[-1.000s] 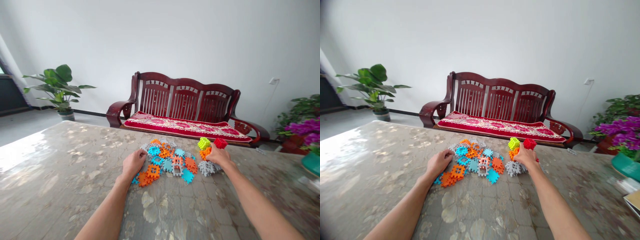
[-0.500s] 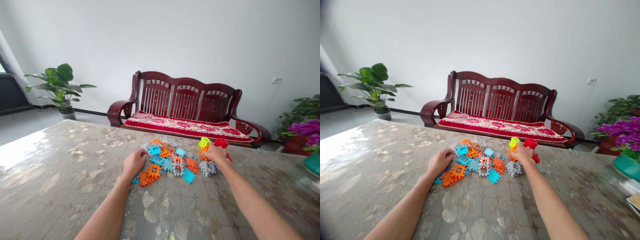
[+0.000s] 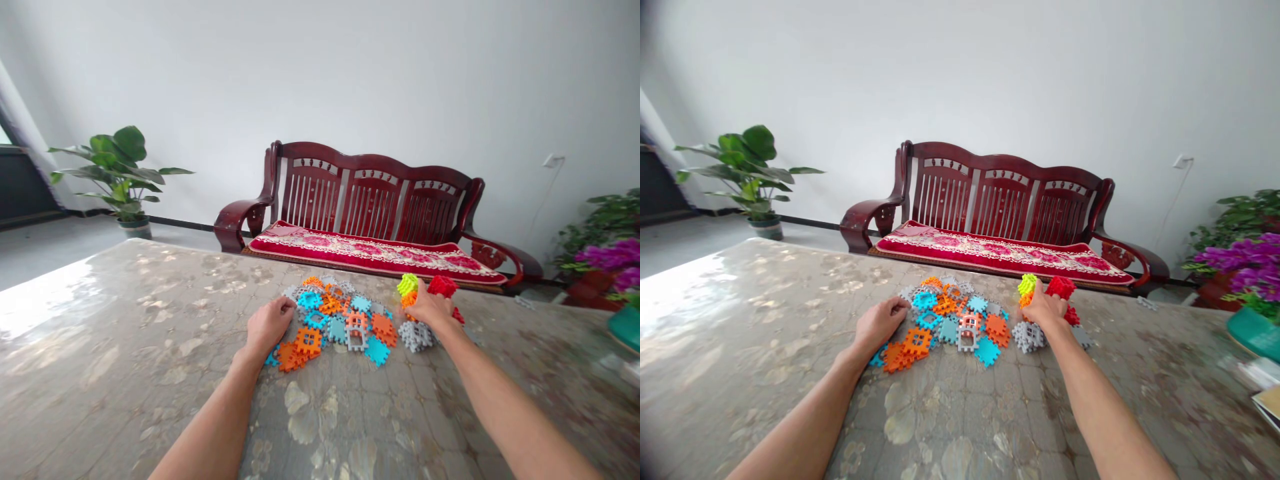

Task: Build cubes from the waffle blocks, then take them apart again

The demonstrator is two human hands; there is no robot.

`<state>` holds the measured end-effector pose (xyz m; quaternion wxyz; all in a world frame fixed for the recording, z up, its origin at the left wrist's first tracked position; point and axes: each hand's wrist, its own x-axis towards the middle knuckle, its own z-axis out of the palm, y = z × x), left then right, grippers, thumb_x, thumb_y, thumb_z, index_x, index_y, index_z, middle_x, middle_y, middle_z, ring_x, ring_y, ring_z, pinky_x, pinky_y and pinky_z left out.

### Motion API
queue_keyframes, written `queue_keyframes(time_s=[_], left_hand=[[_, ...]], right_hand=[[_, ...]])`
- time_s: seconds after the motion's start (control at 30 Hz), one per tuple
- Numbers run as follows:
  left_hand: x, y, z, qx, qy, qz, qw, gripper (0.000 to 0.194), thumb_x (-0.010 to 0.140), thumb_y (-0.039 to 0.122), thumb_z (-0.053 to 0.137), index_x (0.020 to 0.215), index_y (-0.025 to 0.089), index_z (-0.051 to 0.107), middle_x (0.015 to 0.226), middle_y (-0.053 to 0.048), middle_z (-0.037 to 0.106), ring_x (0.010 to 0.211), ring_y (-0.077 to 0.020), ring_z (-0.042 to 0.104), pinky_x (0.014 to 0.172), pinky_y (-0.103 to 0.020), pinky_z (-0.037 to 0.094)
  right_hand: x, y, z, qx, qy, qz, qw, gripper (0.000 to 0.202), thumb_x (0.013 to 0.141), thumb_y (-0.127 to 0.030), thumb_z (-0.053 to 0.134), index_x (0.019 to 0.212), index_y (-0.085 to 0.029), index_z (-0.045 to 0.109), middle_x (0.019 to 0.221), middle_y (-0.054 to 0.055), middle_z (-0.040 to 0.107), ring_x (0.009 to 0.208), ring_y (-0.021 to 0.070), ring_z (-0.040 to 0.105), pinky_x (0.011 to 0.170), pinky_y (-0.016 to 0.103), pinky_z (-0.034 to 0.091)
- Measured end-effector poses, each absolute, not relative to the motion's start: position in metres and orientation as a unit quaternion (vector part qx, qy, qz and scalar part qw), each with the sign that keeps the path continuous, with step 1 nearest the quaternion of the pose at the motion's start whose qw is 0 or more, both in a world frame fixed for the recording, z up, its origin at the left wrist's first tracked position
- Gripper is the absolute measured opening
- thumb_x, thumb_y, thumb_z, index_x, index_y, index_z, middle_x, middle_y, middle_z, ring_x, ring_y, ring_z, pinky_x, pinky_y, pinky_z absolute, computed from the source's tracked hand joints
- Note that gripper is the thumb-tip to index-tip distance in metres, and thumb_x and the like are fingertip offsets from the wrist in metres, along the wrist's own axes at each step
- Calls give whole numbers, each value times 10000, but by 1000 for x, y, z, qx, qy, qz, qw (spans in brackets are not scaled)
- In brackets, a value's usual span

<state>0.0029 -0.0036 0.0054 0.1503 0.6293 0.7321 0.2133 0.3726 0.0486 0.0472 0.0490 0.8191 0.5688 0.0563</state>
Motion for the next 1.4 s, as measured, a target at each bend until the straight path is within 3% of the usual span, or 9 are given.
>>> queue_keyframes(time_s=[0.6,0.73,0.9,1.4], left_hand=[[2,-3,4,629,735,209,142,276,833,331,451,967,311,692,908,6,735,853,-184,657,623,-222,384],[3,-2,4,629,736,207,143,282,837,349,443,963,314,692,918,6,734,856,-187,657,633,-224,393],[3,-2,3,632,734,207,138,282,834,353,427,941,320,687,908,8,730,861,-206,657,626,-243,387],[2,-3,3,632,732,212,143,273,832,338,444,949,315,689,907,8,732,852,-197,658,629,-240,387]], right_hand=[[391,39,54,826,562,35,23,774,688,-435,616,1364,-176,344,962,149,685,975,342,645,840,426,416],[391,36,50,818,573,37,34,750,692,-477,612,1337,-180,370,969,143,686,985,342,645,849,425,415],[388,34,52,811,582,36,52,873,650,-574,636,1369,-187,325,1036,149,682,1075,361,606,894,445,392],[386,42,48,811,582,47,27,816,639,-581,658,1327,-217,413,993,137,690,1005,352,630,885,466,390]])
